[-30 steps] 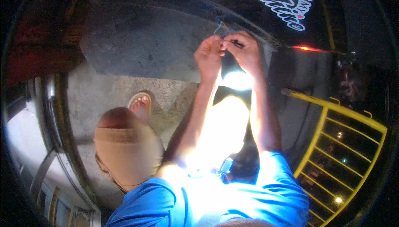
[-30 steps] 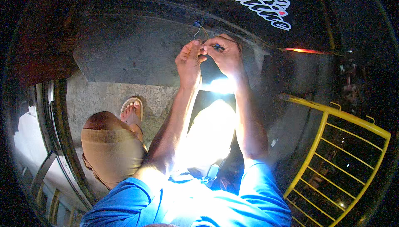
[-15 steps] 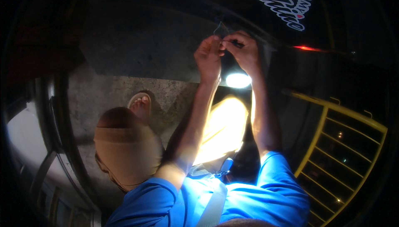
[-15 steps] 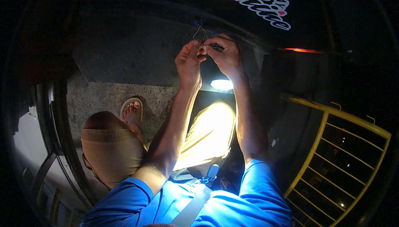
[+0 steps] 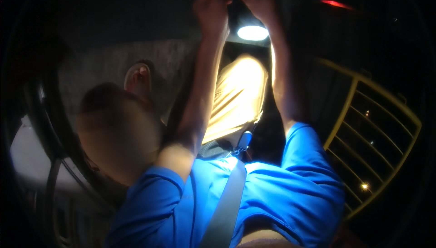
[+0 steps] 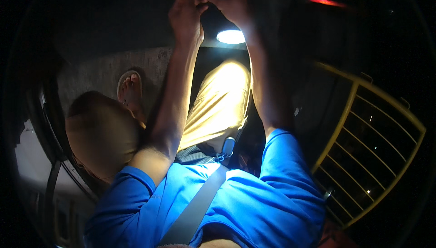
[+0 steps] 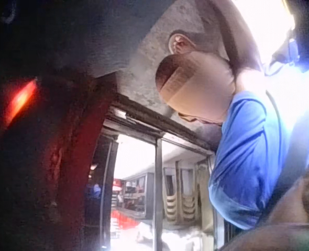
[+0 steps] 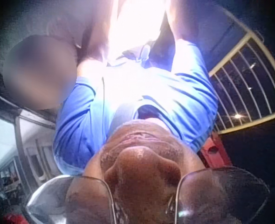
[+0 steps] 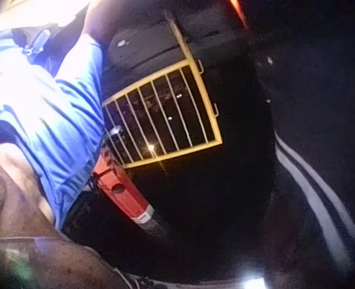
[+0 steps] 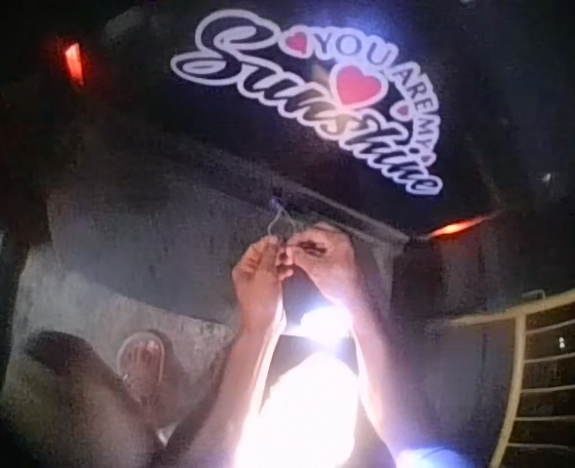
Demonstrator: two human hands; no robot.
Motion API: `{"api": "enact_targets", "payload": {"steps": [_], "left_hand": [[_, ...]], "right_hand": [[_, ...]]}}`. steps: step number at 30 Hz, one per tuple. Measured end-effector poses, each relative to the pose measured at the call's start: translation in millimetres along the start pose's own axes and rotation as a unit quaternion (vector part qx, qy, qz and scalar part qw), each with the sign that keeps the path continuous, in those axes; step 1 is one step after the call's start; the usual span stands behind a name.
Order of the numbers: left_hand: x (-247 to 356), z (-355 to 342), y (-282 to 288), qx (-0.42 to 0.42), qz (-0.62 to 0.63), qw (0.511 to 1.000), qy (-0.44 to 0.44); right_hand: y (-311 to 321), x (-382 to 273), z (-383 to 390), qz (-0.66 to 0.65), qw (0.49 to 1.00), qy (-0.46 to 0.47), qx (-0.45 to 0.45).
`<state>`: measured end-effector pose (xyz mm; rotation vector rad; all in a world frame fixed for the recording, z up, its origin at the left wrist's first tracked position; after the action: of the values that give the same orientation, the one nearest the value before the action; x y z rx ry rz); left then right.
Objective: The person installs a small LED light onto the rear of a motorcycle. They use a screwdriver to secure the light fixture and a flashlight to illuminate the work area while connecting wires. The person briefly enters a shop to retrieve a tool before returning to complete the installation.
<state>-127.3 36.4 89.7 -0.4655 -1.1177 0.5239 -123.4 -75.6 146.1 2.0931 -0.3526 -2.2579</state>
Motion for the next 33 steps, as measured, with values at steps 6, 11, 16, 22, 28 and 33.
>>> {"api": "enact_targets", "payload": {"steps": [6,11,16,22,28,33], "left_hand": [[-4,-10,-3,-0.021,-0.002,1.0,0.017],[-3,-13,-2,-0.012,-0.011,1.0,0.01],[-17,-10,-9,-0.03,-0.007,0.999,0.038],[-5,-8,3,-0.002,0.036,0.999,-0.003],[10,-5,-3,0.007,0.012,0.999,0.035],[10,-5,-6,0.009,0.022,0.999,0.043]], "right_hand": [[-4,-12,0,0.024,1.0,-0.008,0.007],[-6,-9,-4,0.024,0.999,0.024,-0.001],[6,-11,4,0.056,0.998,0.023,0.02],[-1,-6,-2,0.07,0.997,-0.013,-0.001],[-8,-23,-2,0.139,0.989,0.058,0.001],[-3,-7,-2,0.043,0.998,0.046,0.007]]}}
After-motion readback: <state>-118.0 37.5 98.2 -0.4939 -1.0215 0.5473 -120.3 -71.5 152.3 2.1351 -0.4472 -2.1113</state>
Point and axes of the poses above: each hand's wrist, its own z-axis away from the middle knuckle, its own y-axis out of the back of the hand, x = y × z, the point moved 2 cm from there along -z, towards the middle knuckle, and after that the axes turned 15 degrees about -z, right-handed, at the moved point
